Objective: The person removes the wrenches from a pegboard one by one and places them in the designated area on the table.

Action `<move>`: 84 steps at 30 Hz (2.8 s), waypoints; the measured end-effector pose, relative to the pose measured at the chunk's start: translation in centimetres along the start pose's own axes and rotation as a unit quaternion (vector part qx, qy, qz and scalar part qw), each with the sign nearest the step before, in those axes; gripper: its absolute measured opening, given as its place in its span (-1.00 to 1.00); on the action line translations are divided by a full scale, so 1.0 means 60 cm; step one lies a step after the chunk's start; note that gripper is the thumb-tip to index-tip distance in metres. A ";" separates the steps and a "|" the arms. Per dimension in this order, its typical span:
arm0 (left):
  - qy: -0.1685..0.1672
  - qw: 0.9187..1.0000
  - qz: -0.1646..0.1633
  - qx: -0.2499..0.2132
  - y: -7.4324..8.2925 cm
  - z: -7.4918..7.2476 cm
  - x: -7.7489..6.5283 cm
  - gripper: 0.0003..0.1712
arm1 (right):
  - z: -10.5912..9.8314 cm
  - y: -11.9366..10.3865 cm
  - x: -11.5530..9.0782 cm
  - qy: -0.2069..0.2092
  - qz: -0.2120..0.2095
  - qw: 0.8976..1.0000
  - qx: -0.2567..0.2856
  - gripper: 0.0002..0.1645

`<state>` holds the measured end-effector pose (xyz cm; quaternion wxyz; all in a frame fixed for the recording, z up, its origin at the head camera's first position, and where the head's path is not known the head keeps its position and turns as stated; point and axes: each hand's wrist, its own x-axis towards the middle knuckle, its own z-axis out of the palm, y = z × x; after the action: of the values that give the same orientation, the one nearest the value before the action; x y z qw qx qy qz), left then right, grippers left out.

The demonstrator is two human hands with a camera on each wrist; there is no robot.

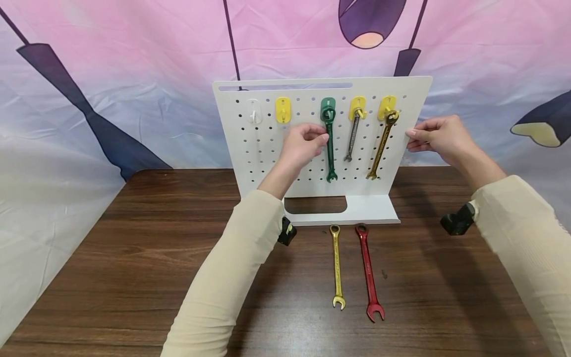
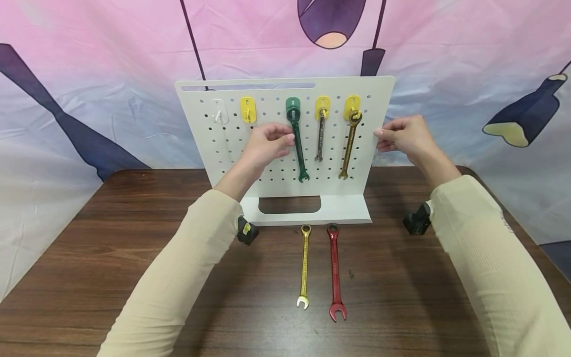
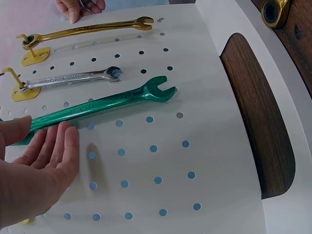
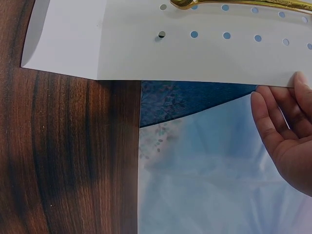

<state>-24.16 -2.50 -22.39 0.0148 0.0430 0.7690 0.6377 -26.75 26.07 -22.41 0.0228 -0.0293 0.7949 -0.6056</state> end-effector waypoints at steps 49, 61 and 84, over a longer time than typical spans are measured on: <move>-0.034 0.998 0.020 -0.048 0.017 -0.002 -0.036 -0.87 | 0.000 -0.001 -0.002 -0.003 0.002 1.000 0.002 -0.83; -0.035 0.998 0.029 -0.053 0.029 -0.003 -0.039 -0.87 | 0.001 -0.001 0.000 -0.003 0.002 1.000 -0.005 -0.84; -0.057 0.996 0.006 -0.067 0.008 -0.003 -0.067 -0.90 | -0.002 0.000 -0.002 -0.007 -0.003 1.000 0.012 -0.81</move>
<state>-20.15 -2.92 -22.03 0.0577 0.0829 0.7225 0.6840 -26.64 26.20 -22.37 0.0269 -0.0362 0.7871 -0.6152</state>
